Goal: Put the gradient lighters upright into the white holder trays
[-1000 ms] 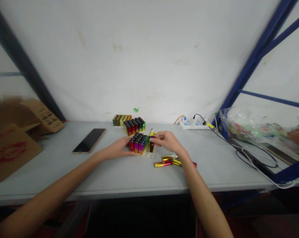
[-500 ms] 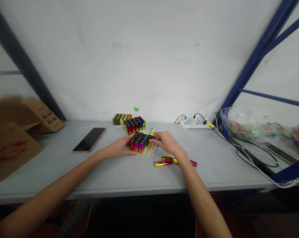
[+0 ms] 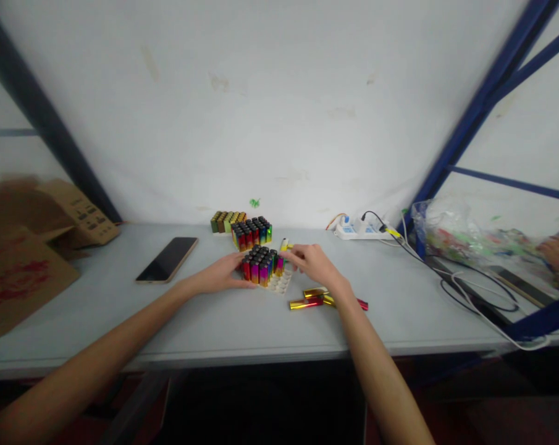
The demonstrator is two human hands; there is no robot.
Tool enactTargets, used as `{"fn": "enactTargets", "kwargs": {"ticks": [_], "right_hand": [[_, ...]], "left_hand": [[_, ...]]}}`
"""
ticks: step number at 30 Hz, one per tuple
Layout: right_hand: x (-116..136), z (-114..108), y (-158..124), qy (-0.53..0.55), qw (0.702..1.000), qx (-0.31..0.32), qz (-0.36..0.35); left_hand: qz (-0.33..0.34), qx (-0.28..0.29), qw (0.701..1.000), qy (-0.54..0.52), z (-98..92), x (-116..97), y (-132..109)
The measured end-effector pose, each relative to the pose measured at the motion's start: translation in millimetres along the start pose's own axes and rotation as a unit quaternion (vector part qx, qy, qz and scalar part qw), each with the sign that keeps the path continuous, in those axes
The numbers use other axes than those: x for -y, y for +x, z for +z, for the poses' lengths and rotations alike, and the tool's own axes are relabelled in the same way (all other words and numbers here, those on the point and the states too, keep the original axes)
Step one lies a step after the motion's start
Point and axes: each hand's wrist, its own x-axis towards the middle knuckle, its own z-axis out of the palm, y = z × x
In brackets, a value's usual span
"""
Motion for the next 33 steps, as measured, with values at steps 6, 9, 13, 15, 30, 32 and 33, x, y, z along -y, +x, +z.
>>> {"fn": "enactTargets", "kwargs": {"ticks": [6,9,13,15,30,32,33], "right_hand": [[-32.7,-19.1,9.8,-0.086,0.992,-0.096,-0.011],[-47.0,-15.3,28.1,-0.116,0.991,-0.052,-0.047],[-56.4,5.1,54.6,-0.168,0.982,0.058,-0.057],[-57.6,15.8,61.9,-0.201,0.972,0.116,-0.048],[-43.0,-60.1,0.1,-0.109,0.977,0.179,0.039],[-37.8,-76.8,-14.1,-0.104,0.980,0.160,0.059],[-35.9,-84.1,-23.2,-0.105,0.982,0.140,0.066]], "left_hand": [[-0.014,0.008,1.000,-0.005,-1.8,2.1,1.2],[-0.012,0.009,1.000,-0.010,-3.4,2.6,1.1],[-0.006,0.019,1.000,-0.023,-5.6,2.2,0.1],[-0.011,0.023,0.999,-0.026,-6.4,1.5,-0.5],[-0.009,0.004,1.000,-0.018,-5.3,2.3,-1.6],[-0.004,0.007,1.000,-0.030,-5.9,1.2,-1.6],[-0.003,0.008,0.999,-0.033,-6.1,0.9,-1.6]]}}
